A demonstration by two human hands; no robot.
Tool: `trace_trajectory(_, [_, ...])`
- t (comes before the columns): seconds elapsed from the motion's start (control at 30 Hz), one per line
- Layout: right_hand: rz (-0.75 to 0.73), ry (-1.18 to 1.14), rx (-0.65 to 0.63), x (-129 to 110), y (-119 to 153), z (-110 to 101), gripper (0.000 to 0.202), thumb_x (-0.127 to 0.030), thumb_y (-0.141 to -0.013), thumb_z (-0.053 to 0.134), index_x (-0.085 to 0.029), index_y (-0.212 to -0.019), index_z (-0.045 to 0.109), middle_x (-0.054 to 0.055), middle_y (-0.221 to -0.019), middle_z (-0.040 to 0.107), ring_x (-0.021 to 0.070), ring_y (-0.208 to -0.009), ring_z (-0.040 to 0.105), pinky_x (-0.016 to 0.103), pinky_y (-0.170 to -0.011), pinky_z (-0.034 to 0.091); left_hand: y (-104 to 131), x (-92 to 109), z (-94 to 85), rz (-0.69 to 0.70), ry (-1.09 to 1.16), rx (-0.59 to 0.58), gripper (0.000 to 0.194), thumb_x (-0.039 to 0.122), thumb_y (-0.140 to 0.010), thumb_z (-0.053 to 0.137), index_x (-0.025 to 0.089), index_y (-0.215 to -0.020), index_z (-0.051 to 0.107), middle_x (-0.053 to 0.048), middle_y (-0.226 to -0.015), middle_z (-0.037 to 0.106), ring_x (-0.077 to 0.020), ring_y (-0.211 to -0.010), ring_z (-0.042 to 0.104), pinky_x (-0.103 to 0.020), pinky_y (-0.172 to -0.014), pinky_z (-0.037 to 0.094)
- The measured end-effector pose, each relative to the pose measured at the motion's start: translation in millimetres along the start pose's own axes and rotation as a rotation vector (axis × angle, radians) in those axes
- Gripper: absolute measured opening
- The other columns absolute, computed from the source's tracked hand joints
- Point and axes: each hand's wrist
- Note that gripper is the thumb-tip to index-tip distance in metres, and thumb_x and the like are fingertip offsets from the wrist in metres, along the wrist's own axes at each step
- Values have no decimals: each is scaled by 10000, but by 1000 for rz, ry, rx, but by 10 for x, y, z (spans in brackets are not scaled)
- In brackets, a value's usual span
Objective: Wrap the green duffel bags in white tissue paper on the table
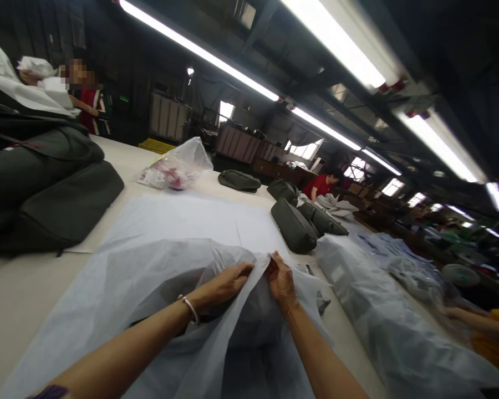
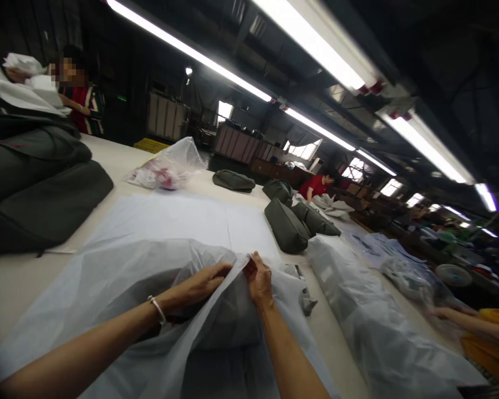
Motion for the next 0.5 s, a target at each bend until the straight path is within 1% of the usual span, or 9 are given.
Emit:
trace_trajectory(0.07, [47, 4, -1, 71, -84, -108, 231, -309, -700, 810, -172, -813, 662, 5, -766, 740, 148, -671, 693, 252, -622, 579, 116, 68, -13, -72, 67, 39, 433, 258, -910, 479, 221, -1338, 530, -59, -1288, 619, -197, -1151, 576, -319, -1015, 437])
trace_trajectory(0.13, [96, 5, 17, 115, -173, -227, 194, -272, -724, 789, -181, -849, 671, 6, -802, 748, 146, -706, 705, 253, -657, 593, 336, 164, -74, -135, 110, 41, 441, 283, -900, 512, 230, -1337, 538, -57, -1299, 613, -193, -1133, 584, -302, -994, 441])
trace_trajectory(0.2, [149, 1, 49, 134, -286, -327, 166, -245, -744, 769, -185, -867, 675, 6, -814, 751, 144, -735, 713, 258, -699, 605, 683, 246, -202, -223, 133, 41, 366, 297, -903, 507, 239, -1248, 615, -38, -1221, 655, -178, -1061, 609, -272, -948, 453])
trace_trajectory(0.23, [177, -2, 67, 137, -344, -362, 148, -236, -759, 756, -187, -873, 675, 8, -818, 751, 145, -751, 716, 264, -716, 610, 918, 273, -283, -293, 132, 50, 322, 300, -906, 497, 241, -1181, 655, -25, -1154, 680, -169, -1016, 619, -259, -917, 460])
trace_trajectory(0.3, [224, 3, 100, 135, -430, -394, 102, -221, -790, 723, -188, -873, 673, 11, -819, 751, 147, -768, 720, 280, -736, 617, 1524, 291, -437, -492, 105, 97, 273, 310, -897, 492, 235, -1061, 697, -6, -1030, 704, -161, -936, 630, -240, -852, 474])
trace_trajectory(0.37, [243, 18, 123, 118, -455, -379, 57, -215, -818, 694, -190, -862, 668, 10, -805, 747, 148, -764, 720, 295, -742, 621, 2264, 265, -502, -723, 70, 128, 283, 351, -893, 485, 235, -1056, 686, -1, -1037, 707, -175, -962, 638, -255, -875, 482])
trace_trajectory(0.4, [244, 26, 129, 105, -447, -359, 41, -216, -829, 683, -190, -855, 665, 9, -797, 744, 146, -757, 719, 297, -742, 622, 2646, 239, -472, -832, 37, 141, 318, 380, -902, 462, 234, -1090, 672, -11, -1094, 702, -190, -1018, 634, -276, -911, 481])
trace_trajectory(0.43, [241, 33, 134, 91, -432, -334, 33, -218, -838, 676, -190, -846, 661, 7, -786, 740, 143, -747, 718, 294, -740, 621, 3010, 207, -387, -945, -8, 140, 365, 416, -896, 463, 237, -1155, 650, -25, -1179, 684, -211, -1093, 619, -303, -953, 476])
trace_trajectory(0.5, [231, 43, 142, 67, -395, -280, 39, -217, -855, 660, -188, -828, 654, 1, -759, 732, 133, -722, 714, 282, -733, 618, 3611, 130, -49, -1121, -153, 182, 517, 406, -792, 587, 243, -1283, 586, -50, -1346, 604, -257, -1245, 546, -351, -1055, 428])
Point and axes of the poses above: each hand's wrist, its own y-axis away from the middle knuckle, its own z-axis out of the palm, x = y × z
